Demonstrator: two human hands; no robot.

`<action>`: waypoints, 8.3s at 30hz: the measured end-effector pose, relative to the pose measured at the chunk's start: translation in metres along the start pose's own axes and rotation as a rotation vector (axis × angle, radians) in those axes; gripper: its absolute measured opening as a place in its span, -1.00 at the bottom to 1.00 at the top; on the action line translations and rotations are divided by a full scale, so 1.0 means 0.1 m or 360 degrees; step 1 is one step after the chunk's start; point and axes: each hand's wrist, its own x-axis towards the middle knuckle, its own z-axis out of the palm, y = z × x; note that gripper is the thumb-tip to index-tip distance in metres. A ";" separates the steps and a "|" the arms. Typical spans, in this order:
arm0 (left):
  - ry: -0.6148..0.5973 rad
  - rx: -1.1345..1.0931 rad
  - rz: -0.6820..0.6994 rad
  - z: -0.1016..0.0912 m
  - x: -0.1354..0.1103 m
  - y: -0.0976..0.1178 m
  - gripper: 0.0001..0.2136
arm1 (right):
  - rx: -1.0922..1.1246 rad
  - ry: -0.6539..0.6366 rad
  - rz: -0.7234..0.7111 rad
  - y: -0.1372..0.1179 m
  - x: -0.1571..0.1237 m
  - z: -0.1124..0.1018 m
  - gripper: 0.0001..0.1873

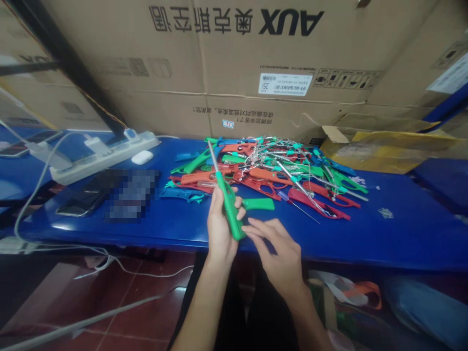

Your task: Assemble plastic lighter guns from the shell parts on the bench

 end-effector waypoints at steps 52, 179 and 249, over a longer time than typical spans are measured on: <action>0.0017 0.0070 0.0107 0.05 -0.04 0.03 -0.78 | 0.0068 -0.0029 -0.0132 -0.02 -0.12 0.13 -0.44; -0.1148 0.2594 0.0789 -0.35 -0.22 0.22 -0.71 | 0.0533 0.0724 0.0716 0.04 0.56 0.08 -0.66; -0.1143 0.2958 0.1054 -0.28 -0.27 0.23 -0.77 | 0.0080 -0.0062 -0.0012 0.07 0.65 -0.48 -0.56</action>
